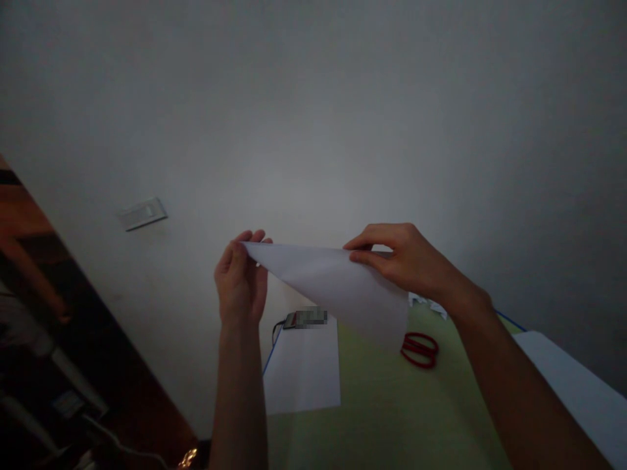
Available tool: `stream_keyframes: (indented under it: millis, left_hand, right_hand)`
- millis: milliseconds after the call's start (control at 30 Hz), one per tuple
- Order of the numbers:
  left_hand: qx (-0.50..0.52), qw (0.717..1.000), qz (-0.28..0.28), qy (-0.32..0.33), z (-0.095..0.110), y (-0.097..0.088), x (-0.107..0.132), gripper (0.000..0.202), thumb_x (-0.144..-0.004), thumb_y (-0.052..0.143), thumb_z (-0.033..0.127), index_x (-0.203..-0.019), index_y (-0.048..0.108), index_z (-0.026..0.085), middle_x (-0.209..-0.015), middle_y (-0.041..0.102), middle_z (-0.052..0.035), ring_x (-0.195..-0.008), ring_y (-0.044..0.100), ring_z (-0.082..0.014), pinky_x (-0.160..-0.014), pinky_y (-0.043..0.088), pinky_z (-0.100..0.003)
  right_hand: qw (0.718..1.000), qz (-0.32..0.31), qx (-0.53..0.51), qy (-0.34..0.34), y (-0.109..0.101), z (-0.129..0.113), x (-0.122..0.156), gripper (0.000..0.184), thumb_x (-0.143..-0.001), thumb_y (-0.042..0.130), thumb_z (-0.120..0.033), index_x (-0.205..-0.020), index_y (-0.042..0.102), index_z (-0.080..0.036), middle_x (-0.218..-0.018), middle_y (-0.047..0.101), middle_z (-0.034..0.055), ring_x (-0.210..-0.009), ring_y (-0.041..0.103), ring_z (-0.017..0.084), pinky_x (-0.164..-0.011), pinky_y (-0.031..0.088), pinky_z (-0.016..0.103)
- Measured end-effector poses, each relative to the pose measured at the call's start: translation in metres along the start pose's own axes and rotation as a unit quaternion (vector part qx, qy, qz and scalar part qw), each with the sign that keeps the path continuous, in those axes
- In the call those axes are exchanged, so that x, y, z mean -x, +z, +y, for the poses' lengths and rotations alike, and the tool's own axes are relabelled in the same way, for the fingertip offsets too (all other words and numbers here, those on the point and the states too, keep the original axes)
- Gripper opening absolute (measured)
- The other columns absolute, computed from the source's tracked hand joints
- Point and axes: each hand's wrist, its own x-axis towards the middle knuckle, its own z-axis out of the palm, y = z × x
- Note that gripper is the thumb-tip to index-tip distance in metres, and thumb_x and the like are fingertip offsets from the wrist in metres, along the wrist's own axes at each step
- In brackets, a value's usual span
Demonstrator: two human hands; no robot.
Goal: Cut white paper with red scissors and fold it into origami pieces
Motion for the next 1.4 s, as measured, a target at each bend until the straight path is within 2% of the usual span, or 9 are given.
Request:
stream_keyframes:
  millis: [233, 433, 600, 900, 1200, 1400]
  left_hand:
    - [-0.004, 1.000, 0.007, 0.015, -0.003, -0.004, -0.002, 0.031, -0.084, 0.082, 0.046, -0.097, 0.077, 0.017, -0.099, 0.081, -0.0102, -0.096, 0.078, -0.0225, -0.100, 0.058, -0.041]
    - [-0.014, 1.000, 0.013, 0.021, -0.002, -0.003, -0.002, 0.030, -0.085, 0.081, 0.045, -0.096, 0.077, 0.017, -0.098, 0.081, -0.0102, -0.095, 0.078, -0.0219, -0.095, 0.060, -0.039]
    - [0.003, 1.000, 0.014, 0.023, -0.001, -0.003, -0.002, 0.027, -0.083, 0.084, 0.043, -0.092, 0.078, 0.018, -0.094, 0.081, -0.0077, -0.084, 0.078, -0.0181, -0.087, 0.062, -0.034]
    - [0.002, 0.999, 0.040, 0.036, -0.002, -0.004, -0.003, 0.021, -0.082, 0.084, 0.040, -0.087, 0.080, 0.020, -0.093, 0.079, -0.0047, -0.090, 0.076, -0.0177, -0.093, 0.060, -0.037]
    - [0.000, 0.998, 0.063, 0.033, -0.003, -0.011, -0.006, 0.014, -0.072, 0.090, 0.031, -0.079, 0.082, 0.023, -0.087, 0.079, -0.0022, -0.086, 0.074, -0.0164, -0.086, 0.059, -0.033]
    - [0.004, 0.999, 0.038, 0.021, -0.003, -0.011, -0.006, 0.019, -0.068, 0.094, 0.031, -0.080, 0.083, 0.022, -0.087, 0.080, -0.0027, -0.089, 0.074, -0.0164, -0.085, 0.059, -0.031]
  right_hand:
    - [1.000, 0.007, -0.004, 0.008, 0.000, -0.001, 0.000, 0.015, -0.092, 0.071, -0.037, -0.097, 0.081, -0.027, -0.097, 0.080, 0.0034, -0.090, 0.074, 0.023, -0.082, 0.059, 0.037]
    - [1.000, 0.010, -0.002, 0.014, -0.001, -0.002, 0.000, 0.017, -0.091, 0.072, -0.040, -0.095, 0.081, -0.026, -0.094, 0.080, 0.0027, -0.087, 0.074, 0.022, -0.080, 0.058, 0.036]
    - [1.000, 0.002, 0.002, 0.023, -0.002, -0.005, 0.000, 0.018, -0.091, 0.072, -0.041, -0.093, 0.082, -0.026, -0.093, 0.081, 0.0026, -0.087, 0.075, 0.022, -0.081, 0.057, 0.036]
    - [1.000, -0.008, 0.000, 0.030, -0.002, -0.007, 0.000, 0.019, -0.091, 0.070, -0.041, -0.093, 0.082, -0.027, -0.095, 0.081, 0.0024, -0.088, 0.075, 0.023, -0.081, 0.057, 0.035]
    - [0.999, -0.006, 0.002, 0.041, -0.003, 0.001, 0.001, 0.018, -0.091, 0.070, -0.041, -0.093, 0.081, -0.027, -0.094, 0.081, 0.0023, -0.089, 0.075, 0.023, -0.080, 0.057, 0.035]
    - [0.999, 0.003, -0.003, 0.042, -0.003, 0.003, 0.003, 0.015, -0.090, 0.071, -0.036, -0.094, 0.081, -0.027, -0.095, 0.081, 0.0014, -0.088, 0.074, 0.022, -0.078, 0.057, 0.033]
